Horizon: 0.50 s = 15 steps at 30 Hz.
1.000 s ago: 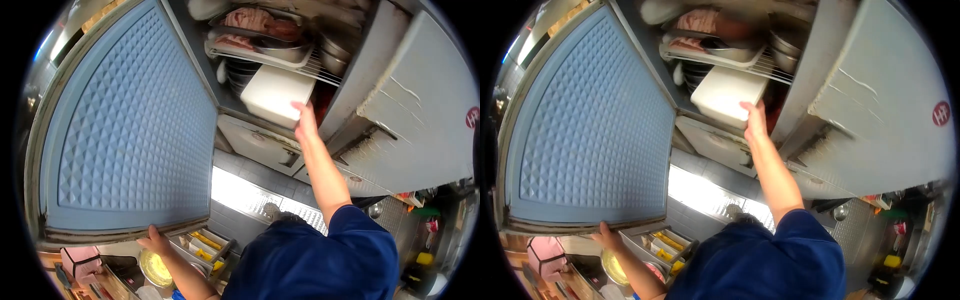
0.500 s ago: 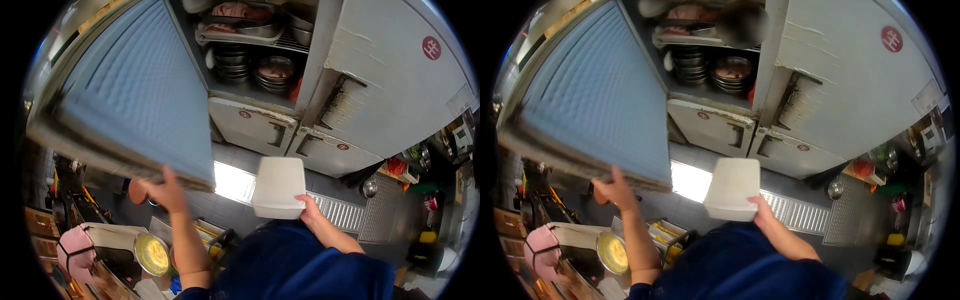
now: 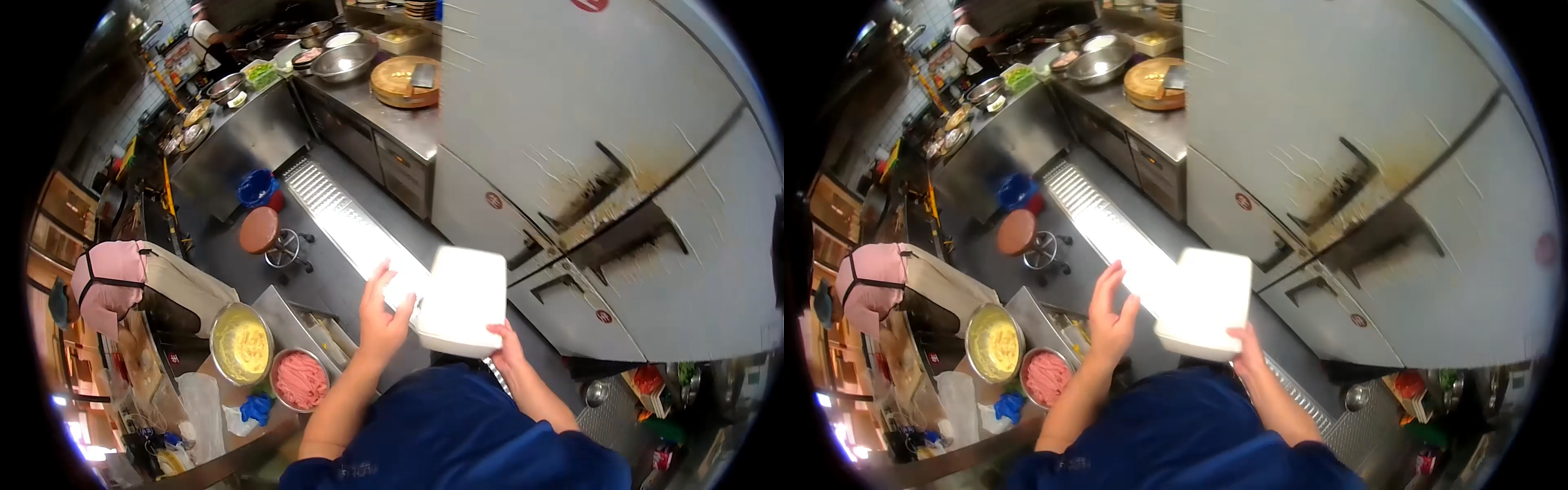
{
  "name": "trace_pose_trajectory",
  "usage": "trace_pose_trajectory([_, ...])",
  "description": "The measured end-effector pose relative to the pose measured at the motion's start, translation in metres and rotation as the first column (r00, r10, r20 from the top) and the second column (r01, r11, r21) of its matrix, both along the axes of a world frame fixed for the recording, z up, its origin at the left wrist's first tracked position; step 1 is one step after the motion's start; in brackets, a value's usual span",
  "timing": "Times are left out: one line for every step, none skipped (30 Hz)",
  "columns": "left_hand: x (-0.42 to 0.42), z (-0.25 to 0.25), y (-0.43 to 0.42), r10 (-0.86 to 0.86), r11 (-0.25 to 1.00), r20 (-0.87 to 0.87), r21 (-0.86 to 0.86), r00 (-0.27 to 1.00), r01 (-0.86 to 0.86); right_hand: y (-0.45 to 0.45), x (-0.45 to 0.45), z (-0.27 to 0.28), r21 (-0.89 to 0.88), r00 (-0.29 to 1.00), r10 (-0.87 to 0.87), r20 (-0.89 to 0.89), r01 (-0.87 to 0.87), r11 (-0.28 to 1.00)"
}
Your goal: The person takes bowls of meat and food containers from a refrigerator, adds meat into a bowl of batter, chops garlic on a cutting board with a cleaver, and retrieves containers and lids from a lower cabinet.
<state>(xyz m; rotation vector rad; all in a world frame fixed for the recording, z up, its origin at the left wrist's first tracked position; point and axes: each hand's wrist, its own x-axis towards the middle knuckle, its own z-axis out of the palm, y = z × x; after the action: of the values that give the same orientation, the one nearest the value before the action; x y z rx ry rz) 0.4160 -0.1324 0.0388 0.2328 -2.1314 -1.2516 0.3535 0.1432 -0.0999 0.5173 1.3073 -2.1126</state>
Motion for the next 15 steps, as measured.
trace_pose_trajectory([0.001, -0.007, -0.009, 0.033, 0.998, 0.004, 0.051, 0.999, -0.033, -0.03, -0.022, 0.015, -0.045, 0.999, 0.047, 0.0, -0.047, 0.998])
trace_pose_trajectory([-0.001, -0.016, -0.02, 0.066, 0.993, 0.008, 0.102, 0.998, -0.067, -0.061, -0.047, 0.025, -0.09, 0.996, 0.094, -0.003, -0.094, 0.991])
trace_pose_trajectory([-0.002, -0.026, -0.03, 0.1, 0.983, 0.014, 0.151, 0.995, -0.101, -0.09, -0.075, 0.028, -0.142, 0.991, 0.133, -0.029, -0.136, 0.981])
trace_pose_trajectory([-0.004, -0.035, -0.041, 0.132, 0.967, 0.039, 0.215, 0.991, -0.137, -0.121, -0.105, 0.03, -0.193, 0.984, 0.17, -0.059, -0.178, 0.965])
trace_pose_trajectory([-0.007, -0.045, -0.053, 0.162, 0.945, 0.065, 0.277, 0.985, -0.173, -0.154, -0.137, 0.037, -0.223, 0.98, 0.191, -0.061, -0.2, 0.954])
trace_pose_trajectory([-0.009, -0.052, -0.064, 0.191, 0.918, 0.09, 0.337, 0.977, -0.211, -0.187, -0.167, 0.047, -0.251, 0.975, 0.214, -0.066, -0.224, 0.942])
trace_pose_trajectory([-0.012, -0.058, -0.077, 0.218, 0.912, 0.123, 0.328, 0.968, -0.247, -0.22, -0.2, 0.053, -0.268, 0.97, 0.223, -0.098, -0.242, 0.933])
trace_pose_trajectory([-0.015, -0.064, -0.09, 0.248, 0.904, 0.153, 0.319, 0.956, -0.286, -0.254, -0.233, 0.06, -0.284, 0.963, 0.235, -0.132, -0.263, 0.922])
trace_pose_trajectory([-0.018, -0.071, -0.1, 0.306, 0.88, 0.189, 0.317, 0.933, -0.353, -0.286, -0.264, 0.071, -0.302, 0.961, 0.226, -0.159, -0.266, 0.916])
trace_pose_trajectory([-0.022, -0.079, -0.108, 0.36, 0.852, 0.229, 0.315, 0.905, -0.419, -0.316, -0.294, 0.083, -0.318, 0.959, 0.217, -0.181, -0.266, 0.91])
trace_pose_trajectory([-0.027, -0.088, -0.116, 0.422, 0.805, 0.303, 0.308, 0.854, -0.507, -0.344, -0.325, 0.093, -0.33, 0.958, 0.208, -0.198, -0.265, 0.906])
trace_pose_trajectory([-0.027, -0.094, -0.119, 0.47, 0.754, 0.385, 0.291, 0.794, -0.588, -0.369, -0.351, 0.101, -0.33, 0.959, 0.184, -0.216, -0.249, 0.91])
trace_pose_trajectory([-0.032, -0.093, -0.118, 0.51, 0.701, 0.451, 0.275, 0.732, -0.658, -0.39, -0.377, 0.108, -0.343, 0.958, 0.166, -0.232, -0.241, 0.908])
trace_pose_trajectory([-0.041, -0.093, -0.122, 0.546, 0.648, 0.505, 0.251, 0.669, -0.719, -0.412, -0.406, 0.116, -0.362, 0.956, 0.143, -0.256, -0.232, 0.903])
trace_pose_trajectory([-0.043, -0.11, -0.122, 0.577, 0.544, 0.497, 0.358, 0.648, -0.759, -0.43, -0.433, 0.122, -0.372, 0.963, 0.124, -0.239, -0.209, 0.905])
